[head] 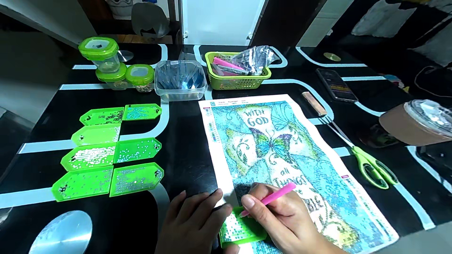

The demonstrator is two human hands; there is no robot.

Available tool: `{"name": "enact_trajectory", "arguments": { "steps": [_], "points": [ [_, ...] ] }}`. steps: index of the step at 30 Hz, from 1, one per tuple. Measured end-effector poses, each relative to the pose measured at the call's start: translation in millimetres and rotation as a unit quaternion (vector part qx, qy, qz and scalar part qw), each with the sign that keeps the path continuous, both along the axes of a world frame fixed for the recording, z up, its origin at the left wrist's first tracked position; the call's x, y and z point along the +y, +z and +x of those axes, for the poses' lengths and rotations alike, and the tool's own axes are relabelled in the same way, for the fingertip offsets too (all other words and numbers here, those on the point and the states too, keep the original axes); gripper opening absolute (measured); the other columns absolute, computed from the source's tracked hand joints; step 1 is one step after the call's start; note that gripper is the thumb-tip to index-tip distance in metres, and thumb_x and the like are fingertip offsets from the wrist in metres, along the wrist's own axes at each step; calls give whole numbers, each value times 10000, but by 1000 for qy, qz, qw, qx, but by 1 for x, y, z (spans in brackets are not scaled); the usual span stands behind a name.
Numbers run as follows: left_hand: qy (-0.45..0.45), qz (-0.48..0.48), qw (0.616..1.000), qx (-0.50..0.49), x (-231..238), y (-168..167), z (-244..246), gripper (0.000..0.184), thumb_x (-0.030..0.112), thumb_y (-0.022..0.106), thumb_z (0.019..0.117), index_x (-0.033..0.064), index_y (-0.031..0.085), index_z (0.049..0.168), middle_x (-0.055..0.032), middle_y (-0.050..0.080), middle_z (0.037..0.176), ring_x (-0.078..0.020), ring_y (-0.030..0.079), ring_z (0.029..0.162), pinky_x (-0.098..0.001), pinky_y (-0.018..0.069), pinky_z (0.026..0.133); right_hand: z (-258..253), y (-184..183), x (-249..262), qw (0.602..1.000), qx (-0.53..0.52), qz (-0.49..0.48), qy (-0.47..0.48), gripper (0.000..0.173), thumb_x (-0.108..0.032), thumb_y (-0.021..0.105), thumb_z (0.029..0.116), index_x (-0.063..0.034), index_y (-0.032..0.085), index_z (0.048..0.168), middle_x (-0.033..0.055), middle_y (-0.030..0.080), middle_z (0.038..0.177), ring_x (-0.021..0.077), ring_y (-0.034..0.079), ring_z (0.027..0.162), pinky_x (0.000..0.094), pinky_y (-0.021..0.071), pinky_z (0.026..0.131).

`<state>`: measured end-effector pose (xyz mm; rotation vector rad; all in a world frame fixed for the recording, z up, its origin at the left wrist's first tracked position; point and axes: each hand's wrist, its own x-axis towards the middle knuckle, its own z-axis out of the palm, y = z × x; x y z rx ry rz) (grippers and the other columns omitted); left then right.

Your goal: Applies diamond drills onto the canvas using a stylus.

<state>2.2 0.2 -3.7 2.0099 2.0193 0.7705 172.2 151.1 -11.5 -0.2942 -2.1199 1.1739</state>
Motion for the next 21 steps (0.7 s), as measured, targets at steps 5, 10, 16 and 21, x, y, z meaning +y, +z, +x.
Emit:
{"name": "enact_trajectory", "arguments": {
  "steps": [5,10,16,21],
  "points": [
    [3,0,1000,0,0,0,1,417,505,674,928,244,712,1251,9,645,1418,-203,595,1287,-505,350,1121,0,0,1,1000,5,1,15,310,-235,497,1099,-30,589,885,39,578,716,8,569,650,141,467,597],
    [3,1,1000,3,0,-1,0,415,511,667,930,246,712,1247,14,643,1420,-196,591,1290,-494,346,1122,3,0,1,1000,0,17,24,320,-231,483,1102,-30,576,871,48,563,699,24,570,641,147,466,592],
    [4,2,1000,8,0,0,1,402,509,662,932,249,717,1233,21,644,1418,-190,593,1285,-487,345,1118,4,0,0,999,7,18,29,319,-219,490,1098,-31,571,854,48,550,690,27,551,629,148,451,587],
    [3,4,1000,9,0,-2,1,398,512,656,933,247,714,1223,17,646,1416,-195,594,1282,-488,343,1117,4,-1,1,999,3,25,34,316,-213,492,1096,-29,576,854,54,553,694,36,552,635,153,450,593]
  ]
}}
